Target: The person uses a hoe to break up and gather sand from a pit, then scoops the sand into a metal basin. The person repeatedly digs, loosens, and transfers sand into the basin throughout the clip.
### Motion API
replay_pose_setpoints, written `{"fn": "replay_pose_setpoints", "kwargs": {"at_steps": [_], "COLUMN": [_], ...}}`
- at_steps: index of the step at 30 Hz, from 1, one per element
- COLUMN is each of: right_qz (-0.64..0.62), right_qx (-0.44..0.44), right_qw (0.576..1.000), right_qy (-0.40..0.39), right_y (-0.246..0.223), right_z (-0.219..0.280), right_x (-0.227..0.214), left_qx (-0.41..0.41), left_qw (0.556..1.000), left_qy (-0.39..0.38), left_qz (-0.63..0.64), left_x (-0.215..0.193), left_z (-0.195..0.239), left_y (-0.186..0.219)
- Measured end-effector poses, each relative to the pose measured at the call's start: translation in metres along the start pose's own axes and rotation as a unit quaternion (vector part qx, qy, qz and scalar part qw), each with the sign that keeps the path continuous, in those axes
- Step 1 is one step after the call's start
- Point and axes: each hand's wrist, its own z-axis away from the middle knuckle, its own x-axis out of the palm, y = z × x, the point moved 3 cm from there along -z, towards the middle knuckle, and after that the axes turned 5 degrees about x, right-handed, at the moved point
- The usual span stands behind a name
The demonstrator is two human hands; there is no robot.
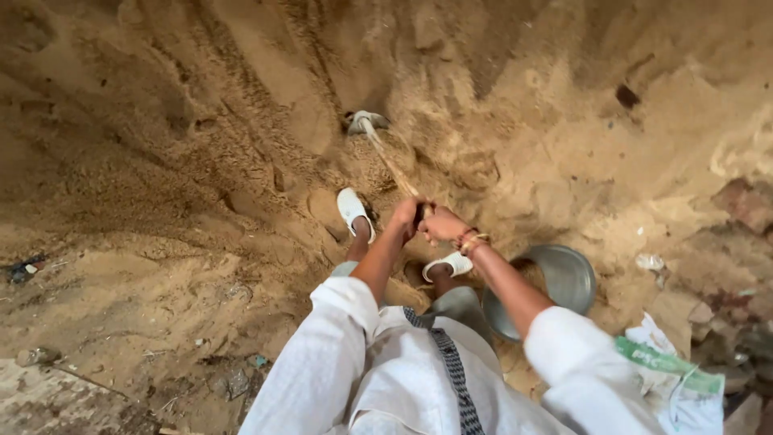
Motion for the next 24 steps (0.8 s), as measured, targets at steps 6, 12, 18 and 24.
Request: {"fn": "replay_pose_setpoints", "kwargs": {"at_steps": [6, 12, 18, 24], "right_qz": [0.002, 0.036, 0.081, 0.047], "right_qx": [0.053, 0.07, 0.242, 0.249], "right_qw": [0.997, 0.977, 0.921, 0.908], "right_qy": [0.05, 0.2, 0.294, 0.334], "right_y": [0.051, 0.346, 0.541, 0.527], "right_z": [0.277, 0.486, 0.582, 0.56], "right_x": [-0.049, 0.003, 0.074, 0.084], "left_qx": [0.047, 0.007, -0.129, -0.147], "left_qw": [0.994, 0.996, 0.981, 0.967], "left_qy": [0.086, 0.088, -0.076, -0.065], "left_qz": [0.051, -0.011, -0.127, -0.197], "left_x": [0.053, 0.14, 0.204, 0.204], "left_z": [-0.062, -0.033, -0.014, -0.075], "left_y": [-0.098, -0.184, -0.353, -0.396]}}
